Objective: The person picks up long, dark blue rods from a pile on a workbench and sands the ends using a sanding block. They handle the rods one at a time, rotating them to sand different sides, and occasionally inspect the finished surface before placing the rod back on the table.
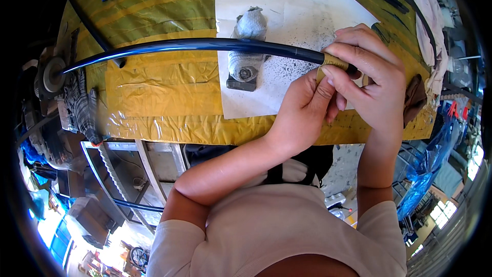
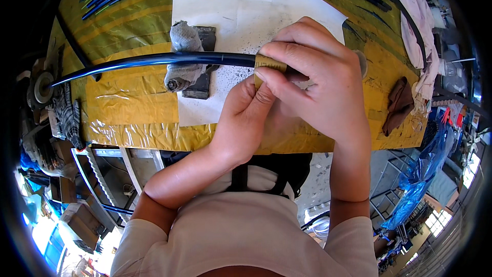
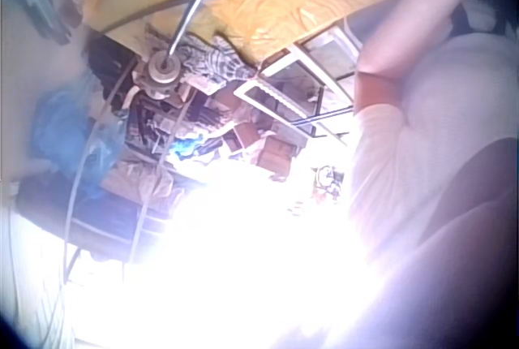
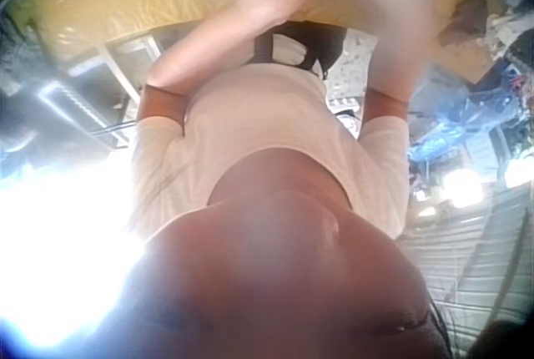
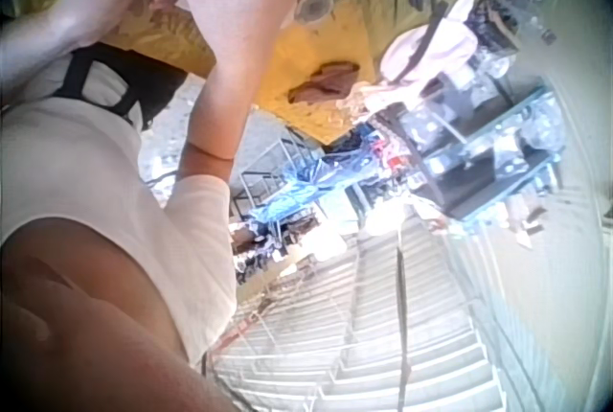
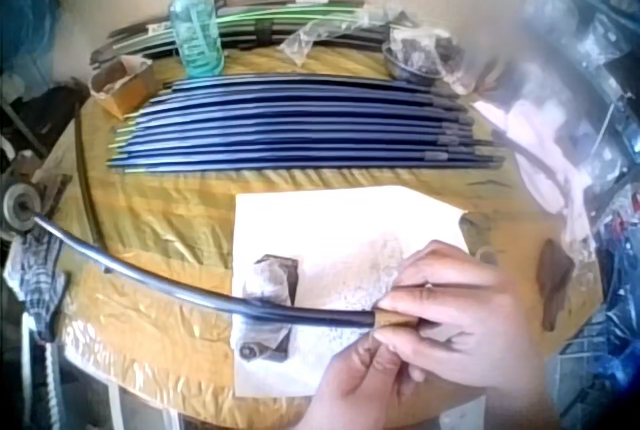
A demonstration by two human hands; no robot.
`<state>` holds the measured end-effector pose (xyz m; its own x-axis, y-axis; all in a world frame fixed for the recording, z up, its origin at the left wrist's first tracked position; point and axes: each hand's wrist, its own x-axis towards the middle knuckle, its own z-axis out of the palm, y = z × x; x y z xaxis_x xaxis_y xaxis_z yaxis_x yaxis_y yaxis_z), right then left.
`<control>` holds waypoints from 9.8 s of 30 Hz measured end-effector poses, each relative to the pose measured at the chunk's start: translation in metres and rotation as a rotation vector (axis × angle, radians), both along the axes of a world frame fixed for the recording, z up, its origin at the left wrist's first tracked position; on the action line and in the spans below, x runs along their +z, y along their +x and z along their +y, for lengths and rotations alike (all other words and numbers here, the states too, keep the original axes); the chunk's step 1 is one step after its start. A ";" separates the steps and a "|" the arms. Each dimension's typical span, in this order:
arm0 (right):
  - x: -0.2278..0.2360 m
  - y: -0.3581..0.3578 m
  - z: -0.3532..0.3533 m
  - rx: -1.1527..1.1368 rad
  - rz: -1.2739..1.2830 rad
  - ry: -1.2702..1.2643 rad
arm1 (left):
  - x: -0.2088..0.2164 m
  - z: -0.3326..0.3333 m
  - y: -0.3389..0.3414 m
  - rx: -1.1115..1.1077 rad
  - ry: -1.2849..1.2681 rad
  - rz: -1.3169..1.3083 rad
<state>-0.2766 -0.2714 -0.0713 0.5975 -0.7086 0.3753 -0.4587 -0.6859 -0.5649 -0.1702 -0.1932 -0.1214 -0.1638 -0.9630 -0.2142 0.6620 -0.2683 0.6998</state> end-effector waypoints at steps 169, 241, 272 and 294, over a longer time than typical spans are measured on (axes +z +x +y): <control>0.003 -0.023 0.002 -0.028 0.096 -0.011 | 0.005 -0.006 -0.020 -0.123 0.141 0.233; 0.014 -0.044 -0.006 0.037 0.180 -0.234 | 0.020 -0.010 -0.024 -0.167 0.171 0.453; 0.057 -0.113 0.103 -0.343 -0.004 -0.602 | 0.064 0.019 -0.037 0.126 -1.000 -1.577; 0.061 -0.152 0.158 -0.554 0.220 -0.644 | 0.082 0.037 -0.085 -0.017 -1.251 -1.154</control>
